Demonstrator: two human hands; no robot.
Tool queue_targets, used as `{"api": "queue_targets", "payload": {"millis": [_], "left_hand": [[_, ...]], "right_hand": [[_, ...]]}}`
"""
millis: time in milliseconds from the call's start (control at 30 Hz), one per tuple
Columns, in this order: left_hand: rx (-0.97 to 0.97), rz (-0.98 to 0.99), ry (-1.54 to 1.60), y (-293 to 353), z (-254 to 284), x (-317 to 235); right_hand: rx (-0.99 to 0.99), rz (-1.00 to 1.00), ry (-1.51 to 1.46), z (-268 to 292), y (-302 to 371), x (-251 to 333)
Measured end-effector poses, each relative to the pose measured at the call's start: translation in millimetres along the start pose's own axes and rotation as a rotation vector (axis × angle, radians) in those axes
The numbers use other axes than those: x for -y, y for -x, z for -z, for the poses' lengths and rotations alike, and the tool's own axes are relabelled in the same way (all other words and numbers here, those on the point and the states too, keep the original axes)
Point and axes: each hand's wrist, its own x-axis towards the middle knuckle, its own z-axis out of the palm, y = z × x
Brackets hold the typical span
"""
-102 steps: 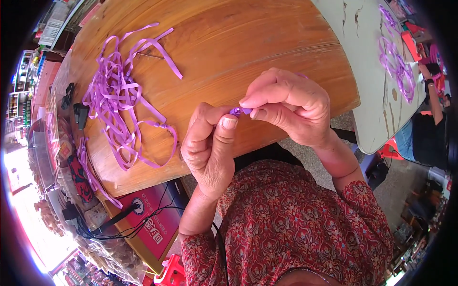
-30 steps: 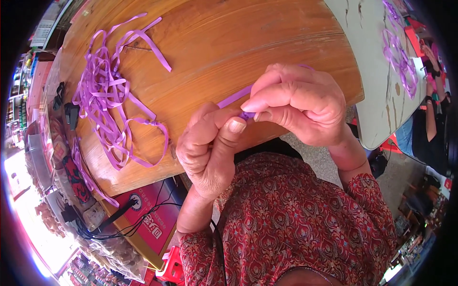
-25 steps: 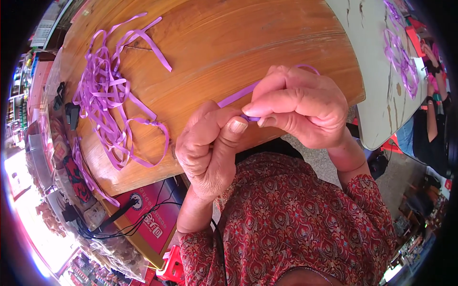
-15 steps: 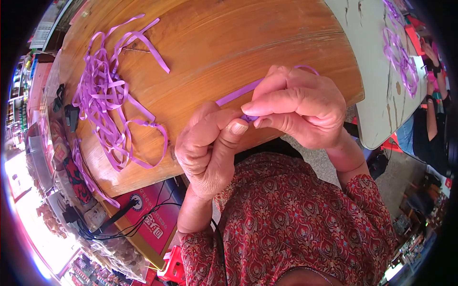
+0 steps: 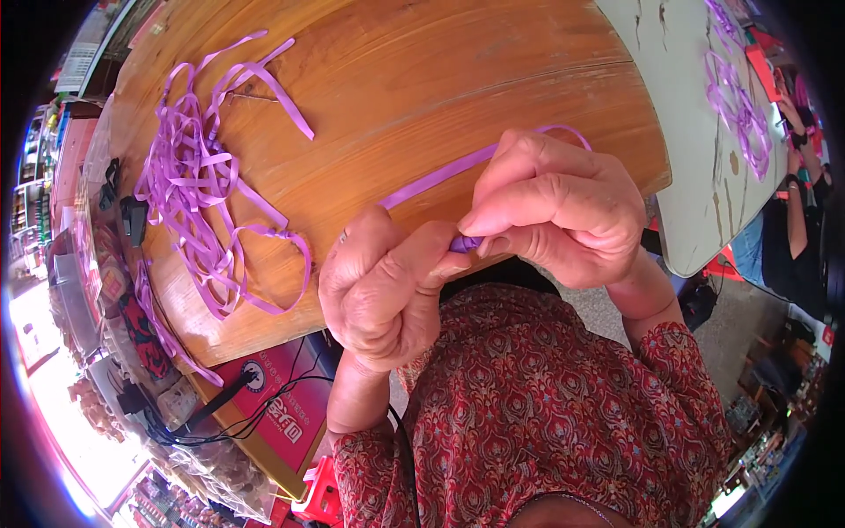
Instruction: The person rolls a purple ribbon into a small coil by hand and threads the end through the center to form a knot. They repeat this process multiple times along the length of the ribbon to create a series of small bundles.
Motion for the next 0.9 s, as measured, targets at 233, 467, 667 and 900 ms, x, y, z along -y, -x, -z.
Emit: {"api": "queue_targets", "payload": {"millis": [233, 467, 667, 900], "left_hand": [[0.061, -0.057, -0.191, -8, 3, -13], [0.088, -0.106, -0.171, -8, 6, -17], [0.217, -0.009, -0.149, -19, 13, -27], [0.275, 0.218, 0.149, -21, 5, -20]], "right_hand": [[-0.007, 0.104, 0.155, 1, -1, 4], [0.046, 0.216, 0.274, 8, -1, 12], [0.037, 0.258, 0.287, 8, 0, 13], [0.037, 0.183, 0.164, 11, 0, 6]]}}
